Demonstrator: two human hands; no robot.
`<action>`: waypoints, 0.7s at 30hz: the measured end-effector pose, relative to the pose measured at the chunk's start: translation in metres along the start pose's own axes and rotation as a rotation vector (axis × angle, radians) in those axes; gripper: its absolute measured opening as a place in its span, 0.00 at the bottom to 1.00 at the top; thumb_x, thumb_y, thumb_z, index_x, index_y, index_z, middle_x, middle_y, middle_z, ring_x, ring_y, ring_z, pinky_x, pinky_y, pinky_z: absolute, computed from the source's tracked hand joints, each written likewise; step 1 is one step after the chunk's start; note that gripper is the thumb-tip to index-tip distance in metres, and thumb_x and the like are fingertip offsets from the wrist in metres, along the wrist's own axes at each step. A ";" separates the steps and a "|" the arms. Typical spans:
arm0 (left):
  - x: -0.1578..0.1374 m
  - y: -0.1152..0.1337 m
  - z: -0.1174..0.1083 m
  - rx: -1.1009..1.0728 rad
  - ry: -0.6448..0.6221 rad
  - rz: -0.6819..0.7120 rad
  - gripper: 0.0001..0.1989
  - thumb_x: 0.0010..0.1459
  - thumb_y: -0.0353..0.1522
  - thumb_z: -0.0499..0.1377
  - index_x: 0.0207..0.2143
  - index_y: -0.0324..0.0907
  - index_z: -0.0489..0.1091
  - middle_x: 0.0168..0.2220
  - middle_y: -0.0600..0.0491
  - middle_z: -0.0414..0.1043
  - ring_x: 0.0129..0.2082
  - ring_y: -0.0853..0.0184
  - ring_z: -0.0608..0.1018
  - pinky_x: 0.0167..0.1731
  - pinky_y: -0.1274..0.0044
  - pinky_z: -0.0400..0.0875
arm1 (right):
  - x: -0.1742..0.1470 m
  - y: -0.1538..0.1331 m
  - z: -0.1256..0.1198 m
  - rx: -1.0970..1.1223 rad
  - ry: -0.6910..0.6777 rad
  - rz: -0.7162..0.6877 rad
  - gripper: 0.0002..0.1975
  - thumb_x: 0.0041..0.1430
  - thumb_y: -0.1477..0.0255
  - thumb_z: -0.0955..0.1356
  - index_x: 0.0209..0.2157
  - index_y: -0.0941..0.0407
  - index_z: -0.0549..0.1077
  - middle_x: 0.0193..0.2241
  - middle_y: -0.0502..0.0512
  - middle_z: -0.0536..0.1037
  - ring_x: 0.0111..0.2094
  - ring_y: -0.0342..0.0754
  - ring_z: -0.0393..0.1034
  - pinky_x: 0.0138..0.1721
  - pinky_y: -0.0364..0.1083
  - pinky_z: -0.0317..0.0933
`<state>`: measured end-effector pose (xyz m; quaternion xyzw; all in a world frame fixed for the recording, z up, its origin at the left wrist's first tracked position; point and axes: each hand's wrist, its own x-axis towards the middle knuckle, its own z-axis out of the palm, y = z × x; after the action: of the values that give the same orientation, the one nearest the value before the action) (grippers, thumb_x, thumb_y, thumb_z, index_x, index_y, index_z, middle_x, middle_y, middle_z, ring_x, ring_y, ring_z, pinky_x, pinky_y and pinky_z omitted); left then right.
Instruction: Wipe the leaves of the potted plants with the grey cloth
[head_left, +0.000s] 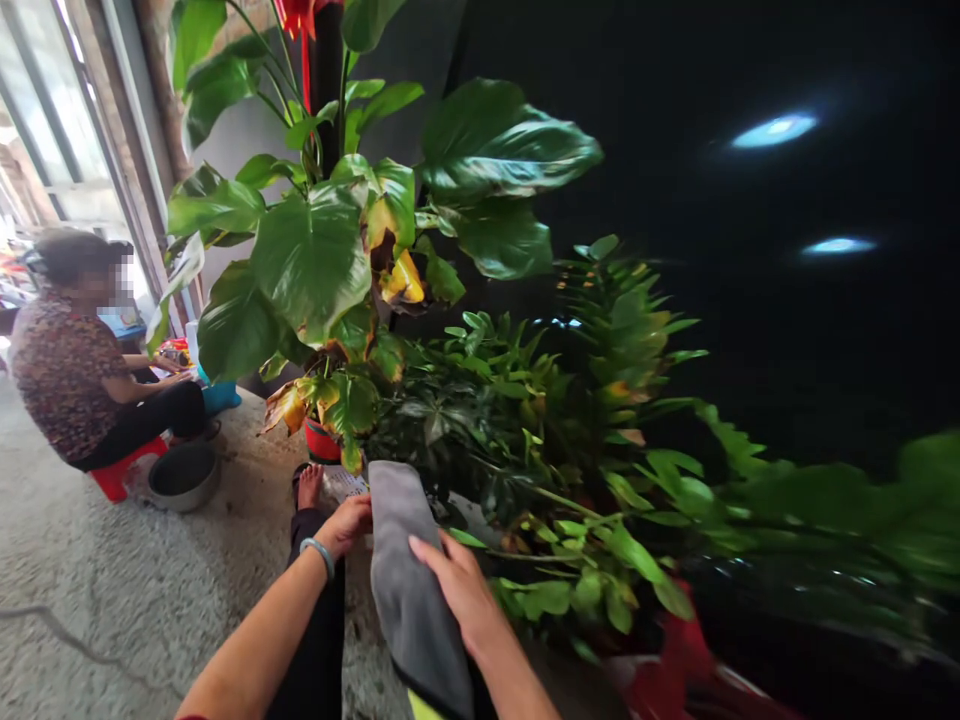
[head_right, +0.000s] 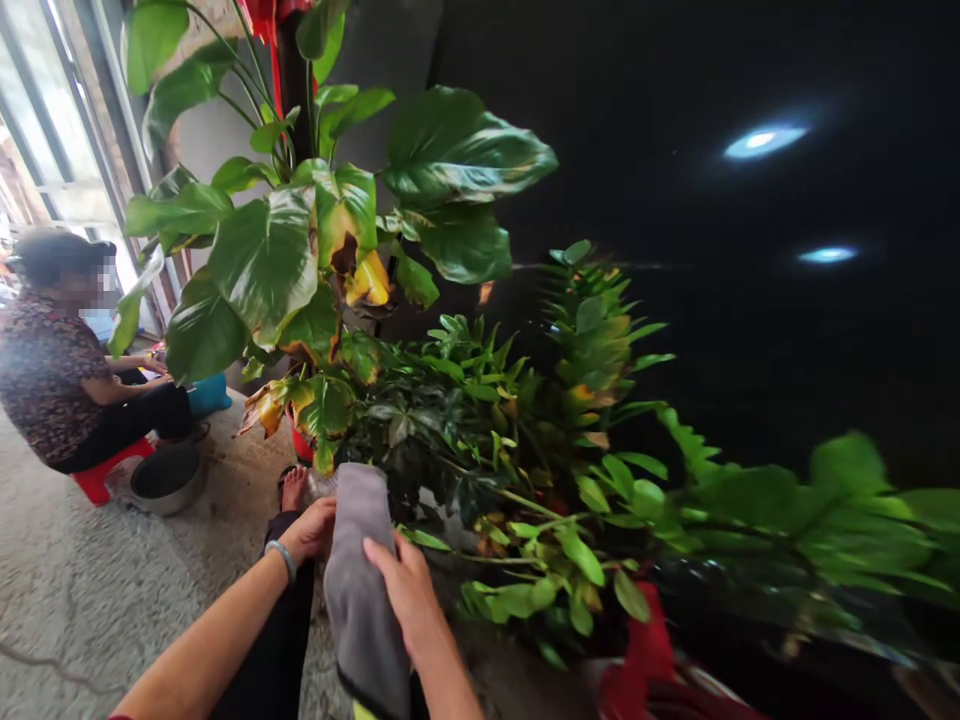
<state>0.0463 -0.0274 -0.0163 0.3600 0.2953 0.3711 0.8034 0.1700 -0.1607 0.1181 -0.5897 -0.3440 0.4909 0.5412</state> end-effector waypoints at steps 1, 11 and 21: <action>0.000 -0.002 -0.007 -0.006 -0.021 -0.003 0.18 0.41 0.31 0.67 0.38 0.37 0.77 0.33 0.49 0.77 0.37 0.62 0.77 0.41 0.73 0.68 | -0.014 0.001 -0.008 0.009 -0.005 0.021 0.19 0.38 0.61 0.74 0.31 0.58 0.80 0.27 0.56 0.82 0.35 0.59 0.77 0.39 0.52 0.68; 0.000 -0.012 -0.016 -0.144 -0.049 -0.008 0.22 0.39 0.30 0.70 0.40 0.39 0.76 0.34 0.49 0.75 0.36 0.63 0.76 0.42 0.67 0.69 | 0.022 -0.040 -0.040 0.311 0.474 -0.031 0.18 0.33 0.62 0.74 0.29 0.55 0.75 0.23 0.53 0.81 0.37 0.61 0.77 0.39 0.53 0.70; 0.000 -0.010 -0.018 -0.070 -0.104 0.000 0.19 0.43 0.33 0.68 0.40 0.38 0.76 0.35 0.47 0.76 0.39 0.61 0.77 0.43 0.70 0.69 | -0.028 -0.018 -0.010 0.061 -0.010 -0.053 0.23 0.42 0.57 0.75 0.39 0.55 0.79 0.37 0.56 0.83 0.43 0.60 0.76 0.42 0.50 0.68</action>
<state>0.0370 -0.0255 -0.0346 0.3504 0.2400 0.3620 0.8298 0.1737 -0.1865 0.1411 -0.5613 -0.3468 0.4896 0.5701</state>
